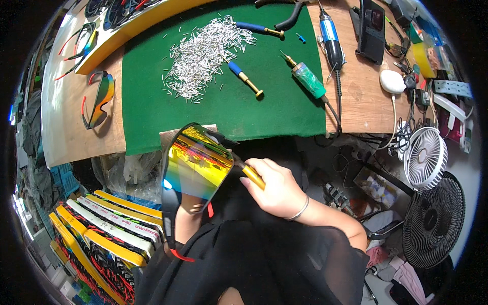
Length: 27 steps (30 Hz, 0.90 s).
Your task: The person assembles a pair of sunglasses by inserting small metal pins into the frame using a small tool. They repeatedly pick up a pair of sunglasses, insert pins into the hinge area, and place the finished pair on a wooden tray with other completed units.
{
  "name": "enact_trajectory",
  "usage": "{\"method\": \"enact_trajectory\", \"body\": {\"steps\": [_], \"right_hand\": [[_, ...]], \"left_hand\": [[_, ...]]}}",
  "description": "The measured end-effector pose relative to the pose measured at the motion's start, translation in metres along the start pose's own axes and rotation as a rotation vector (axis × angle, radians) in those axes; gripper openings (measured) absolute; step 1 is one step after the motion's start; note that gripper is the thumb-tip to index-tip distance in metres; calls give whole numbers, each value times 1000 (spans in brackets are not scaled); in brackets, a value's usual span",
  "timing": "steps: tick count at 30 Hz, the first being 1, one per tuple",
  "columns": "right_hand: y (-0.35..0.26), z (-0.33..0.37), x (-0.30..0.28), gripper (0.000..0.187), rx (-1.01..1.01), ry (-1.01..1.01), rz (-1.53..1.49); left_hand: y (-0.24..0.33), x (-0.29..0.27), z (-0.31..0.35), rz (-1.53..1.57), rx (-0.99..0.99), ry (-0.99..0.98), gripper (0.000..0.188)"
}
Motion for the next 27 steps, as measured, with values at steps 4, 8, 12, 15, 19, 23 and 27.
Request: {"method": "enact_trajectory", "body": {"steps": [4, 8, 12, 15, 19, 23, 27], "right_hand": [[-1, 3, -8, 29, 173, -158, -114], [2, 7, -7, 28, 130, -93, -124], [-14, 6, -13, 28, -101, 48, 206], [2, 9, -9, 27, 358, -246, -382], [2, 8, -4, 27, 251, -177, -296], [-15, 10, -11, 29, -136, 114, 233], [11, 15, -2, 29, 391, -287, -555]], "left_hand": [[-5, 1, 2, -18, -61, -33, 13], [-9, 1, 1, 54, -154, -11, 12], [-12, -10, 5, -163, -34, -45, 13], [-13, -7, 4, -151, -36, -46, 13], [-9, 0, 6, 17, -123, 26, 16], [-12, -8, 4, -61, -55, -72, 16], [-18, -10, 7, -60, -61, -33, 14]]}}
Point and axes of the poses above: each hand's wrist, its own z-axis away from the middle knuckle, its own x-axis out of the palm, y = z × x, the point moved 3 cm from there along -z, towards the middle knuckle, and after that the axes turned 8 degrees about x, right-handed, at the moved point
